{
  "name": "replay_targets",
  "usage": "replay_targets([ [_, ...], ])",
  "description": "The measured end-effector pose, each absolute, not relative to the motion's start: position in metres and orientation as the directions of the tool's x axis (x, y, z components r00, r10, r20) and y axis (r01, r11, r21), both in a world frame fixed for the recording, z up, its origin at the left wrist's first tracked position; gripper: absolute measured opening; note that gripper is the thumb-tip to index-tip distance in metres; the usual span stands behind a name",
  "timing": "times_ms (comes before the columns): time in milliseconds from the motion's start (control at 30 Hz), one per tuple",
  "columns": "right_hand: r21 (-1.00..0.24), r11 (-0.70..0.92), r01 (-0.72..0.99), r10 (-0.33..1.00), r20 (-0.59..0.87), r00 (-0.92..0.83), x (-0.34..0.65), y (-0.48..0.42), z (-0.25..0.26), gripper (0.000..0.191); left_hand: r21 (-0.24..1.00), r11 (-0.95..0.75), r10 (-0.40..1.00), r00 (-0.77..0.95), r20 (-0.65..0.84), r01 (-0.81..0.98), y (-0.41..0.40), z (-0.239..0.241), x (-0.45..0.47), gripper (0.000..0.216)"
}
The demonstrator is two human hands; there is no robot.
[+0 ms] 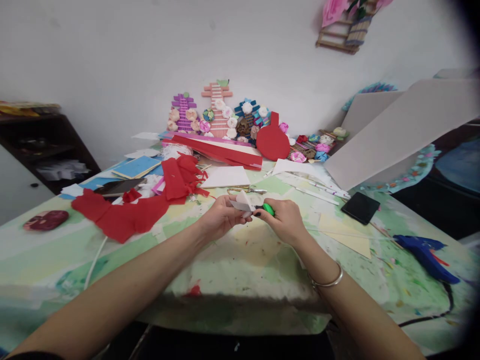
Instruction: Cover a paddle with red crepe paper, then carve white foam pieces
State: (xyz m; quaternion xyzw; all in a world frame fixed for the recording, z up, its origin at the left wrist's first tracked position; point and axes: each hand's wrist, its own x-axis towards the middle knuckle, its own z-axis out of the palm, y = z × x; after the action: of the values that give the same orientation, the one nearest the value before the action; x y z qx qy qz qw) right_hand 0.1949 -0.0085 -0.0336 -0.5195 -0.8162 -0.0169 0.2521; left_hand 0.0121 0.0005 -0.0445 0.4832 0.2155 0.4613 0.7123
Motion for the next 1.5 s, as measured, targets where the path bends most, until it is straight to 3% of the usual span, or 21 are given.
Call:
replay_targets([
  [267, -0.254, 0.455, 0.854, 0.842, 0.437, -0.318, 0.198, -0.005, -0.035, 0.053, 0.873, 0.111, 0.838, 0.517, 0.174, -0.474, 0.0, -0.044, 0.011, 0.026],
  [1500, -0.293, 0.404, 0.866, 0.874, 0.402, -0.272, 0.202, 0.001, -0.038, 0.057, 0.874, 0.128, 0.836, 0.526, 0.159, -0.468, 0.0, -0.047, 0.01, 0.026],
])
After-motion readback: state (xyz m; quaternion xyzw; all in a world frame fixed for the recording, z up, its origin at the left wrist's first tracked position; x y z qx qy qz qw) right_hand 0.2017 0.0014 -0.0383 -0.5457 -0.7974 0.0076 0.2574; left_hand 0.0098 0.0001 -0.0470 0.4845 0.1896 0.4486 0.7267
